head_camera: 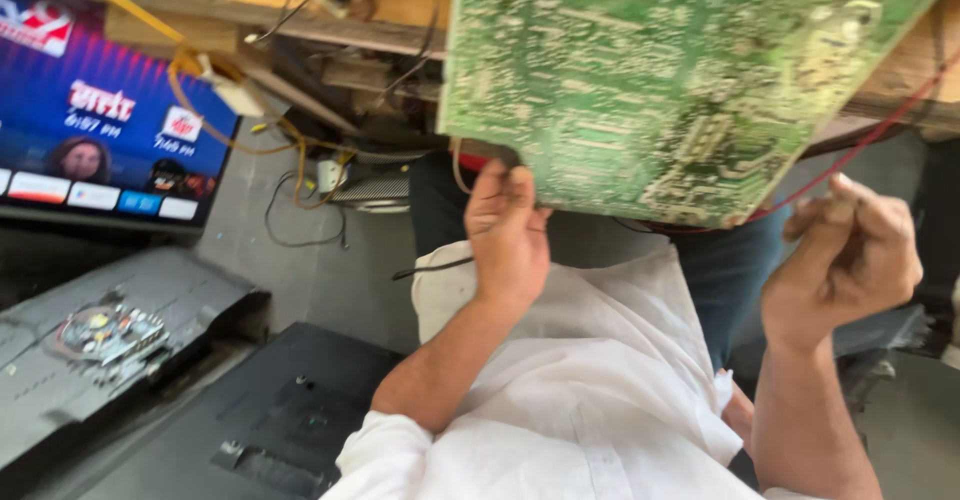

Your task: The person removes a small circuit board from a larger assembly, then uses a soldering iron to work on specific points on the green PCB. The person holds the board with one hand and applies the soldering iron with the other, focusing on a small area near the edge.

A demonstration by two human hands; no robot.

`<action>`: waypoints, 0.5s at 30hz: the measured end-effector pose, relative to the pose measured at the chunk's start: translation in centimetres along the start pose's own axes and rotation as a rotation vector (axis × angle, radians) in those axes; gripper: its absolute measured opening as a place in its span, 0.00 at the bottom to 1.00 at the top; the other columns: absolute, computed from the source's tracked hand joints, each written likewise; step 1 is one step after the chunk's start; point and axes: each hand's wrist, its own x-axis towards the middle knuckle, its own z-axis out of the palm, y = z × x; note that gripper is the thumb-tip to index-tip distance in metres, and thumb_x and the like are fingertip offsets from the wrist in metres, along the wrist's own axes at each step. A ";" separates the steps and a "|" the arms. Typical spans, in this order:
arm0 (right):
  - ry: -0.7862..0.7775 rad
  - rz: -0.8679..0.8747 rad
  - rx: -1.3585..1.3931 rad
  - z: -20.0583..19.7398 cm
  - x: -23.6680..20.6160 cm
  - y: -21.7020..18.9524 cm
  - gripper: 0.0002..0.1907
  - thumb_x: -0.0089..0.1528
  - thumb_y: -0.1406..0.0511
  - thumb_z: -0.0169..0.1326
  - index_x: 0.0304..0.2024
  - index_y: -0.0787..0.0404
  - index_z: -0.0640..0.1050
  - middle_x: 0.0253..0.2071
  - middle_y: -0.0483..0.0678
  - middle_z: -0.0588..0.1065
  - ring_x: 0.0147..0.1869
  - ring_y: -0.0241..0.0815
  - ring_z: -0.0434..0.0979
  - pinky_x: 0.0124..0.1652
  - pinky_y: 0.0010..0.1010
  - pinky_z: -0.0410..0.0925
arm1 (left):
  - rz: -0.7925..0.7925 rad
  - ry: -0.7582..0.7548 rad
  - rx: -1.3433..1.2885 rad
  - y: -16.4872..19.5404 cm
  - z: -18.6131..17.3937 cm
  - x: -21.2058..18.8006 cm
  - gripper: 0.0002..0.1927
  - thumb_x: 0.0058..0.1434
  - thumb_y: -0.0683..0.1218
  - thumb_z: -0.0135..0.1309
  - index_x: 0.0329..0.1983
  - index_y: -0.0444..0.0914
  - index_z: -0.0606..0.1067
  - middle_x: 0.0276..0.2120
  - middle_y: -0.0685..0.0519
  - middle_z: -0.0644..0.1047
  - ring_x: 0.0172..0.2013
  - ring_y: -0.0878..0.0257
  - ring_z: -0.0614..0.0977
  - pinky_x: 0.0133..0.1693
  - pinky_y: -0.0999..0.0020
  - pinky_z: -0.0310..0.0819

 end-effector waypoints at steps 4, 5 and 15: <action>-0.144 -0.161 0.025 3.2 1.5 -5.8 0.05 0.80 0.74 0.50 0.53 0.68 0.78 0.33 0.49 0.76 0.30 0.39 0.75 0.31 0.29 0.66 | 0.004 -0.012 -0.066 -1.5 0.9 0.3 0.10 0.73 0.39 0.55 0.55 0.39 0.73 0.43 0.57 0.79 0.41 0.69 0.81 0.42 0.71 0.78; -0.259 -0.223 0.033 4.1 2.6 -7.2 0.05 0.76 0.75 0.51 0.51 0.68 0.78 0.31 0.49 0.75 0.28 0.40 0.74 0.30 0.31 0.66 | 0.005 -0.010 -0.082 -1.8 1.2 0.5 0.11 0.73 0.39 0.55 0.56 0.39 0.73 0.43 0.57 0.79 0.41 0.69 0.80 0.41 0.73 0.77; -0.889 -0.981 -0.072 25.4 14.0 -19.4 0.10 0.66 0.64 0.62 0.39 0.63 0.75 0.34 0.52 0.73 0.36 0.52 0.76 0.35 0.42 0.70 | 0.106 -0.087 0.008 -5.8 2.2 2.4 0.01 0.75 0.38 0.57 0.47 0.34 0.77 0.37 0.60 0.77 0.40 0.73 0.74 0.41 0.78 0.70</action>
